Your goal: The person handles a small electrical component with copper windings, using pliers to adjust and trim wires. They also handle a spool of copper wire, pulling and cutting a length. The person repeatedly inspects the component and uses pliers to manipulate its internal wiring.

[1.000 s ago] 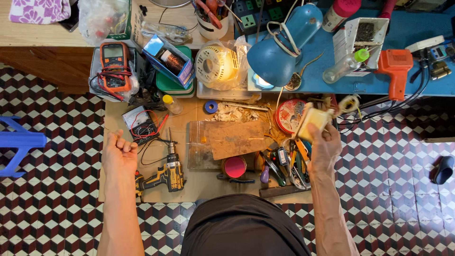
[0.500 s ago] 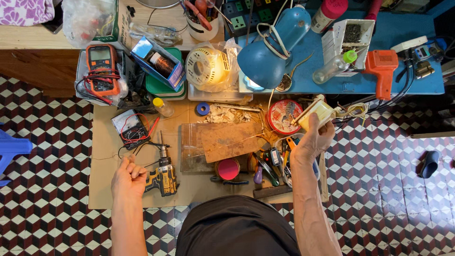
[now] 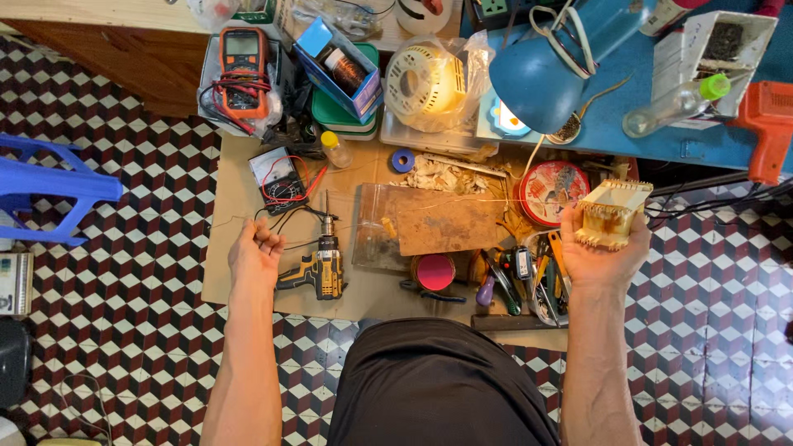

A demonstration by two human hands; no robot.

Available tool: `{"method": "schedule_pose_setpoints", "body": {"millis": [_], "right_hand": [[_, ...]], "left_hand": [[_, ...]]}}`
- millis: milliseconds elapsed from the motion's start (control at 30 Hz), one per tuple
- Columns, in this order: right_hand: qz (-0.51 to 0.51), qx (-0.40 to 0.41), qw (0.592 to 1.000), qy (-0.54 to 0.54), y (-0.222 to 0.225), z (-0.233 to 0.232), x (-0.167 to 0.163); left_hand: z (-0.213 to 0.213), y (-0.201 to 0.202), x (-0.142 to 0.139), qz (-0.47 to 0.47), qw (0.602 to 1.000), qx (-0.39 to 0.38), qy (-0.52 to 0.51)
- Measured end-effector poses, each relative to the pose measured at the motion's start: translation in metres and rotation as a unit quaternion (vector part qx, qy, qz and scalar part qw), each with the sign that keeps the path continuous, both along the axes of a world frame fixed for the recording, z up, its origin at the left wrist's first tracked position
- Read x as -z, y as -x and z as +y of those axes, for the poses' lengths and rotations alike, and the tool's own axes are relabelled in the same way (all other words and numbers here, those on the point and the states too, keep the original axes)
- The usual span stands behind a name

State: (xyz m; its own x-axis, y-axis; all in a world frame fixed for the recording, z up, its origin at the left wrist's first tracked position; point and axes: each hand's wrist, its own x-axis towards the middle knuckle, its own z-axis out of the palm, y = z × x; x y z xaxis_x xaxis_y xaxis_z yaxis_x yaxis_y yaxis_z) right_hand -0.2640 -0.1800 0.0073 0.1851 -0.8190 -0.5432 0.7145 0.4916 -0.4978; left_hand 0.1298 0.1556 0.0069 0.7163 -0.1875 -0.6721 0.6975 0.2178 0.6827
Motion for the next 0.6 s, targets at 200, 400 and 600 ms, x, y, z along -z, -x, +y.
{"method": "schedule_pose_setpoints", "body": {"millis": [200, 400, 600], "right_hand": [[-0.001, 0.009, 1.000, 0.006, -0.020, 0.024, -0.008], [-0.028, 0.032, 0.999, 0.006, -0.022, 0.027, 0.002], [0.000, 0.006, 1.000, 0.012, -0.024, 0.029, 0.004]], "left_hand": [[-0.004, 0.010, -0.017, -0.002, 0.996, -0.015, 0.090], [-0.034, 0.095, -0.004, 0.017, 0.975, 0.129, 0.180], [-0.081, 0.117, 0.020, -0.009, 0.966, 0.228, 0.119]]}}
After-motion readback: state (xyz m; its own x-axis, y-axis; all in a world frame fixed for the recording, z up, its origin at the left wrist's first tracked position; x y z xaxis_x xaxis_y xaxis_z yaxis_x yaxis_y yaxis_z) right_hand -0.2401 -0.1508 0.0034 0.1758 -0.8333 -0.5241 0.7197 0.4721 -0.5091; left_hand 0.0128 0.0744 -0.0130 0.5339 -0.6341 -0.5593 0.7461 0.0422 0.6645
